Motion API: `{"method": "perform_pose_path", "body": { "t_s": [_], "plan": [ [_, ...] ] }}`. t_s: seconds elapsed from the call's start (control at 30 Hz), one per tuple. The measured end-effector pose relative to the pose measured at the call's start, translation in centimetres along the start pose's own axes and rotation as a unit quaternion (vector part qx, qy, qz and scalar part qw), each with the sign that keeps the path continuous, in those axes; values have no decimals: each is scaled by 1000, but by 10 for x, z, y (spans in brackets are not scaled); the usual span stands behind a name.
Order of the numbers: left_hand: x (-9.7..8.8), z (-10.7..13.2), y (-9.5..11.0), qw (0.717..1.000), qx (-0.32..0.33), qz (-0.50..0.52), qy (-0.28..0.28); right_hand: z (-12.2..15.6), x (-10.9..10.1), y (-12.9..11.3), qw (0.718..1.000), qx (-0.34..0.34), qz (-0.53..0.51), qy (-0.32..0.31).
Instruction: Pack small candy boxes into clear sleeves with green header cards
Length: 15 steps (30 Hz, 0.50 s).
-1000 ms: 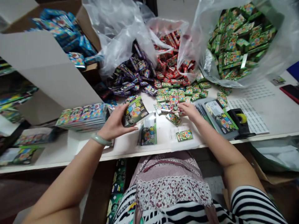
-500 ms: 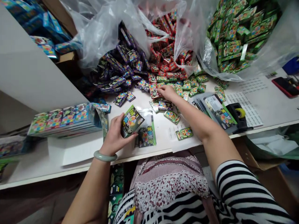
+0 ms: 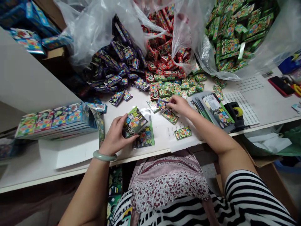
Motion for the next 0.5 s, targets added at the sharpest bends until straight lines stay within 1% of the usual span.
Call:
{"method": "perform_pose_path", "body": {
  "t_s": [0.07,0.13,0.17,0.2,0.27,0.3,0.37,0.43,0.47,0.5],
  "plan": [
    [1,1,1,1000,-2,-13,0,15,0,4,1000,28,-11,-7],
    [4,2,1,1000,-7,-17,-14,32,-1,6,998,33,41,-35],
    [7,3,1,1000,-8,-16,-22,39,-3,6,996,18,77,-47],
    [9,2,1,999,-9,-15,-30,44,-5,6,993,-12,109,-53],
    [14,1,3,999,-6,-10,-40,47,-8,5,982,-101,151,-57],
    [16,0,5,999,-2,-8,-43,45,-9,5,974,-146,162,-63],
    [17,-2,8,999,6,-3,-51,36,-8,8,955,-216,179,-99],
    [17,-3,10,998,12,2,-56,27,-6,10,937,-257,191,-139],
    [17,-2,10,998,13,5,-56,24,-6,11,932,-271,190,-146],
    [16,-1,10,998,14,8,-54,23,-7,9,933,-278,182,-137]
  ]
}}
Point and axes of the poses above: each hand's wrist, its own z-axis away from the middle knuckle, its own x-axis out of the palm, y = z × x, the point moved 2 cm from there along -z, towards the middle knuckle, and after that the axes turned 15 degrees about z, right-handed, at the moved point
